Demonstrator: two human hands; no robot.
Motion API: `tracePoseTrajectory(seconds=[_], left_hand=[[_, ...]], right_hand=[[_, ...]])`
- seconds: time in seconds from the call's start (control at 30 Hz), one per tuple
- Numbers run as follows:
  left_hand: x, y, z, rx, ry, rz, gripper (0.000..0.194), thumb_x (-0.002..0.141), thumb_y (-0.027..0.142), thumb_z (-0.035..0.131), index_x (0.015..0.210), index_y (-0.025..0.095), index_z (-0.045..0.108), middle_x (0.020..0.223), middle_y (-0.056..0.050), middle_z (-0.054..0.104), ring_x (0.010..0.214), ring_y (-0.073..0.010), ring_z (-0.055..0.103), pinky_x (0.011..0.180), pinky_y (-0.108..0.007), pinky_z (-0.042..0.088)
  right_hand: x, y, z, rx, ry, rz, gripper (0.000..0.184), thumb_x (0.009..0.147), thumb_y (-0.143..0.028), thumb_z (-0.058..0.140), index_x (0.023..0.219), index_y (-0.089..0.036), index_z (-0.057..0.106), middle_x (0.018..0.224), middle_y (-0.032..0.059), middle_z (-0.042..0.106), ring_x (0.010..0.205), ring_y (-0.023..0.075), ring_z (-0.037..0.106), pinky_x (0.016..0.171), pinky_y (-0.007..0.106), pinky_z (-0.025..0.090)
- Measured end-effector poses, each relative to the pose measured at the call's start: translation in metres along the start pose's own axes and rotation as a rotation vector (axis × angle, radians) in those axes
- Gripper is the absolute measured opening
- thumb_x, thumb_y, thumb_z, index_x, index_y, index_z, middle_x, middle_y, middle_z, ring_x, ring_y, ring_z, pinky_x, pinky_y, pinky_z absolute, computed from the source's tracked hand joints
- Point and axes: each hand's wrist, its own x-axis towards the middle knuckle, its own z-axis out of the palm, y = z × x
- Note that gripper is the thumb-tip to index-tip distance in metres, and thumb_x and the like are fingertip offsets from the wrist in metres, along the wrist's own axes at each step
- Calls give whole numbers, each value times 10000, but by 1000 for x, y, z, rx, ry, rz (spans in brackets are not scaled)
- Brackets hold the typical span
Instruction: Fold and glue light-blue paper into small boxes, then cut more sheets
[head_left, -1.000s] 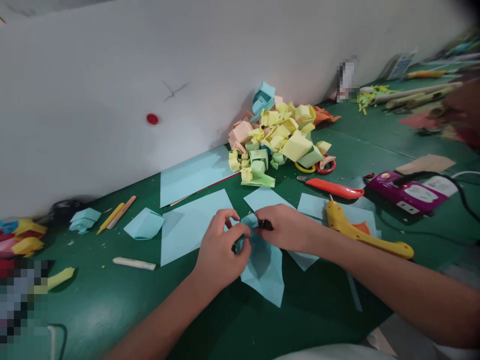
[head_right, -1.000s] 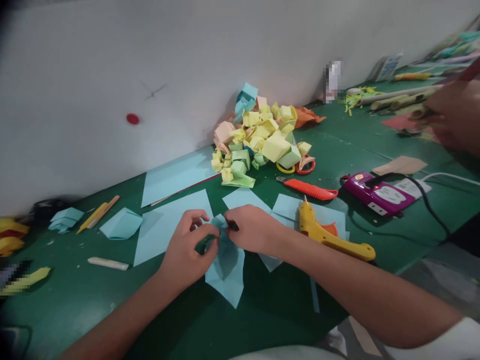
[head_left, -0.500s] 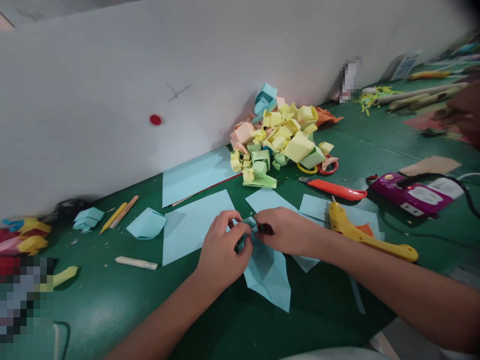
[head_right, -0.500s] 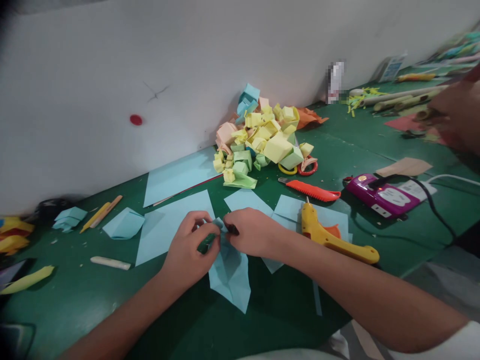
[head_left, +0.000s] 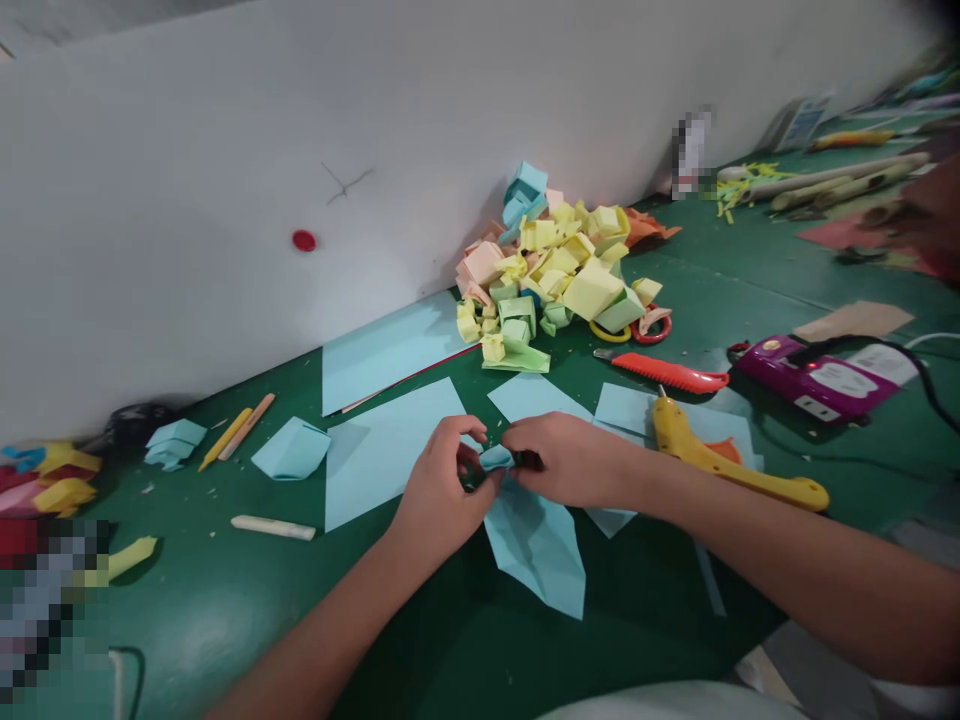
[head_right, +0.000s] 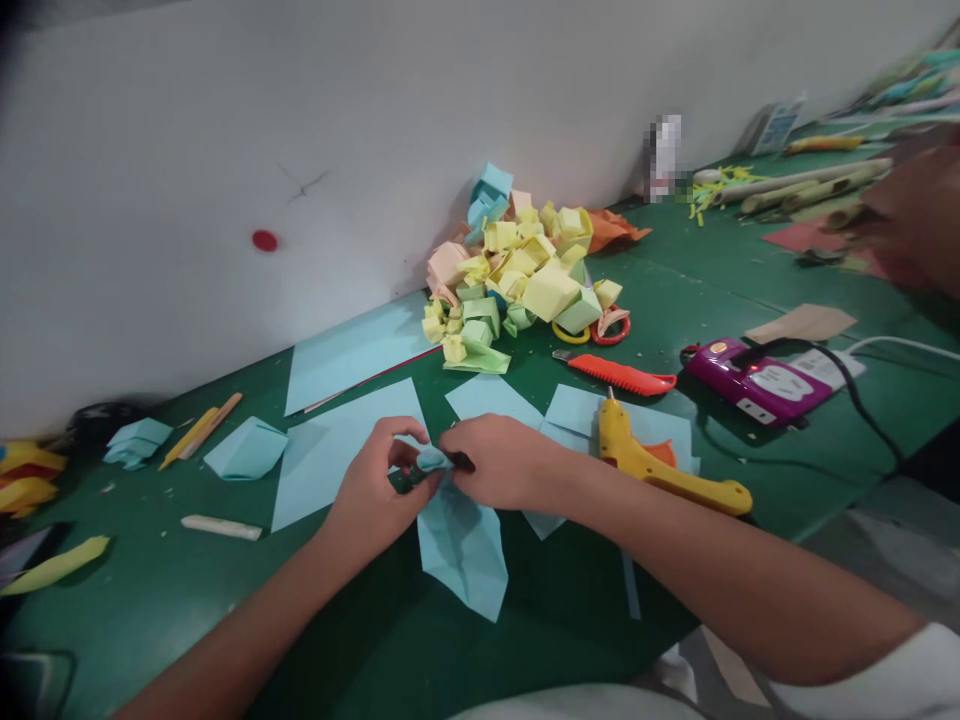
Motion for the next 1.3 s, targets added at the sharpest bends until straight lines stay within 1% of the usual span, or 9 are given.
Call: tracePoseTrajectory(seconds=[0.13,0.37,0.47,0.57,0.7,0.8,0.93,1.1,1.3], left_hand=[[4,4,-4,21,-164,-60,169,797,179,671,911,246,567,771,52,579,649,-126,551,588,-226,434],[4,8,-3,114,-233,-109,143,803,212,670,920,245,594,765,51,591,654,-146,554,570,-246,378],[4,11,-6,111,-260,-95,128,804,234,681,904,247,601,734,56,570,641,-145,544,560,-248,365],[4,13,-12,104,-285,-80,111,832,262,656,790,235,557,684,59,551,620,-139,530,561,-247,359],[3,14,-12,292,-258,-92,331,848,294,637,625,221,404,590,44,509,556,-145,482,524,-268,278],[1,15,-9,445,-202,-77,377,854,303,642,614,223,363,594,28,514,552,-157,477,529,-278,257],[0,17,-9,502,-193,-50,310,853,257,652,639,219,431,652,16,581,607,-172,542,555,-281,278],[1,18,-17,369,-267,-102,176,860,266,655,703,228,587,703,16,671,659,-183,622,568,-269,345],[2,15,-17,424,-229,-117,178,819,191,673,664,224,592,654,24,648,628,-174,600,563,-268,323]], right_hand=[[-1,-1,-1,4,-20,-12,173,772,-153,579,685,-218,445,689,-16,518,652,146,445,577,272,265],[-1,-3,-1,139,-18,41,133,798,-153,601,693,-205,539,677,-27,558,652,139,489,592,260,292],[-2,-4,-2,110,-1,57,187,772,-119,590,641,-206,490,643,-37,519,627,129,442,585,261,274],[-2,-5,-2,84,-2,69,232,737,-105,585,607,-212,425,608,-48,467,606,125,396,568,272,239],[-2,-5,0,82,4,61,251,732,-130,598,623,-219,391,628,-46,469,612,128,404,568,278,241],[-2,-4,2,111,23,54,218,739,-160,628,678,-222,427,688,-39,521,630,132,441,571,270,268],[-3,-2,4,141,29,100,137,769,-168,643,747,-213,516,722,-25,595,651,139,502,571,266,279],[-3,-2,7,126,52,132,92,786,-142,619,738,-208,575,695,-22,608,641,139,511,577,261,294],[-3,-7,7,124,17,143,60,807,-155,619,798,-215,617,747,-8,672,686,156,578,580,268,277]])
